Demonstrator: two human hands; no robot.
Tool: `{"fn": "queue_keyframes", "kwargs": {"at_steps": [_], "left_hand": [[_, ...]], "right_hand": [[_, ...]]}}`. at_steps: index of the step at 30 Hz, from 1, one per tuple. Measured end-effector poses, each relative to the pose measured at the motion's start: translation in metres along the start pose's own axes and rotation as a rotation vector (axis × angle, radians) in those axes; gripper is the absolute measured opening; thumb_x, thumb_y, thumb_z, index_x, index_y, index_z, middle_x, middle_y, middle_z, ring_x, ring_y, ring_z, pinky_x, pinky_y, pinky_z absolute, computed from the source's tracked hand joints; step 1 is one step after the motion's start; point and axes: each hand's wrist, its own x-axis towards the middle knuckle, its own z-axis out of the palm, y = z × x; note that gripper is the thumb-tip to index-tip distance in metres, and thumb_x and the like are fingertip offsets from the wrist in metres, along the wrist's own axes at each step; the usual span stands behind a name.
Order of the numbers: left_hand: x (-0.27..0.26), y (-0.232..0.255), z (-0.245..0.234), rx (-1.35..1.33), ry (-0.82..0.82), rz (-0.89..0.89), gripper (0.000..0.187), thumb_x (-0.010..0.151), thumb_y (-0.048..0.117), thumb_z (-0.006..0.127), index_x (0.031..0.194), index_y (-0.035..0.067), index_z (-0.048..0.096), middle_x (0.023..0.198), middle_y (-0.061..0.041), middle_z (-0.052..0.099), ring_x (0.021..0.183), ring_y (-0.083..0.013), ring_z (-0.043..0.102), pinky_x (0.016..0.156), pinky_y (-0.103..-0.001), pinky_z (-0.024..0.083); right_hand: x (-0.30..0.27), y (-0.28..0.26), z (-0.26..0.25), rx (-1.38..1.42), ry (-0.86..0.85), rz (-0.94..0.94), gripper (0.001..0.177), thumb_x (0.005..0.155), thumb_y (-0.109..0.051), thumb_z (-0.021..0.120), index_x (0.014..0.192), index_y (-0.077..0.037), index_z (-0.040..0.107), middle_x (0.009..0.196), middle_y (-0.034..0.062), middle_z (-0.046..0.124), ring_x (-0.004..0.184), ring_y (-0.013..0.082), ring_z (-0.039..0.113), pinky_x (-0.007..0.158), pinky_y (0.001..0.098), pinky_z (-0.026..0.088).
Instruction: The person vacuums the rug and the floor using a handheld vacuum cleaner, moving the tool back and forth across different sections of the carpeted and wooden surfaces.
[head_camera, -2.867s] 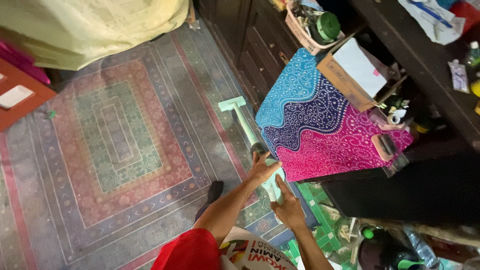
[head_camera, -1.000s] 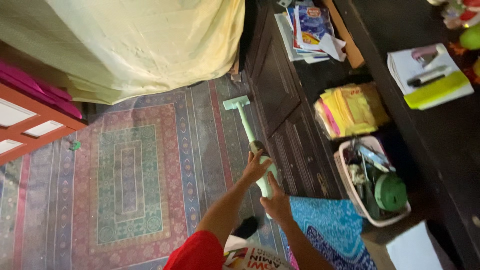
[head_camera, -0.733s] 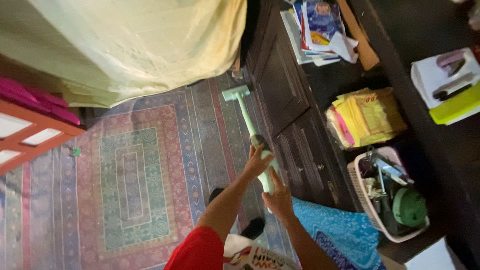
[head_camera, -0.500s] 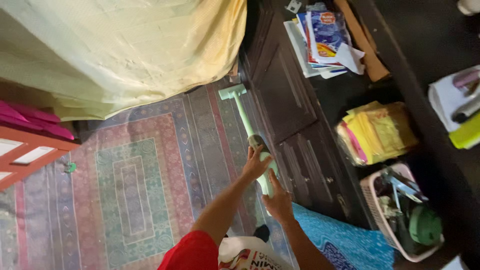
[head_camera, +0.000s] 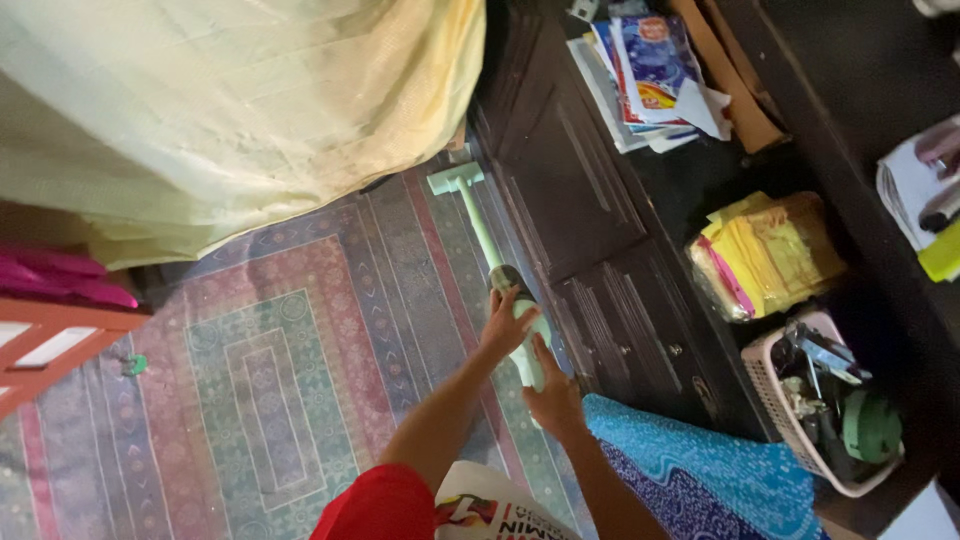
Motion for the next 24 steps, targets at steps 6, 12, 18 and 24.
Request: {"fn": "queue_keyframes", "kwargs": {"at_steps": [6, 12, 18, 24], "left_hand": [[-0.018, -0.056, 0.021, 0.448, 0.164, 0.459, 0.059, 0.093, 0.042, 0.074, 0.146, 0.041, 0.047, 0.174, -0.016, 0.007, 0.153, -0.0522, 0.025, 0.115, -0.059, 0.044], [-0.063, -0.095, 0.047, -0.049, 0.163, 0.310, 0.059, 0.095, 0.037, 0.075, 0.145, 0.034, 0.044, 0.164, -0.023, 0.014, 0.151, -0.0508, 0.018, 0.114, -0.061, 0.041], [-0.132, -0.134, 0.084, 0.516, 0.196, 0.652, 0.034, 0.096, 0.023, 0.069, 0.126, 0.039, 0.066, 0.166, -0.016, 0.027, 0.150, -0.0590, 0.017, 0.114, -0.062, 0.039], [-0.207, -0.154, 0.121, -0.021, 0.061, 0.208, 0.086, 0.092, 0.060, 0.070, 0.159, 0.026, 0.029, 0.167, -0.027, 0.001, 0.155, -0.0496, 0.010, 0.123, -0.058, 0.028]], "right_hand": [[-0.038, 0.006, 0.017, -0.102, -0.016, -0.054, 0.095, 0.075, -0.005, 0.073, 0.158, -0.016, 0.028, 0.154, 0.0158, 0.048, 0.133, 0.0368, 0.055, 0.112, 0.0473, 0.040], [-0.102, 0.022, 0.023, -0.035, -0.054, 0.026, 0.094, 0.075, -0.003, 0.070, 0.159, -0.019, 0.032, 0.152, 0.0139, 0.052, 0.131, 0.0374, 0.058, 0.113, 0.0449, 0.045], [-0.183, 0.047, 0.029, -0.067, -0.011, 0.010, 0.093, 0.076, -0.007, 0.066, 0.159, -0.024, 0.029, 0.154, 0.0121, 0.051, 0.130, 0.0306, 0.063, 0.111, 0.0404, 0.052], [-0.274, 0.070, 0.026, -0.080, -0.099, 0.120, 0.102, 0.077, -0.005, 0.067, 0.163, -0.032, 0.018, 0.155, 0.0100, 0.050, 0.138, 0.0345, 0.053, 0.118, 0.0446, 0.041]]}}
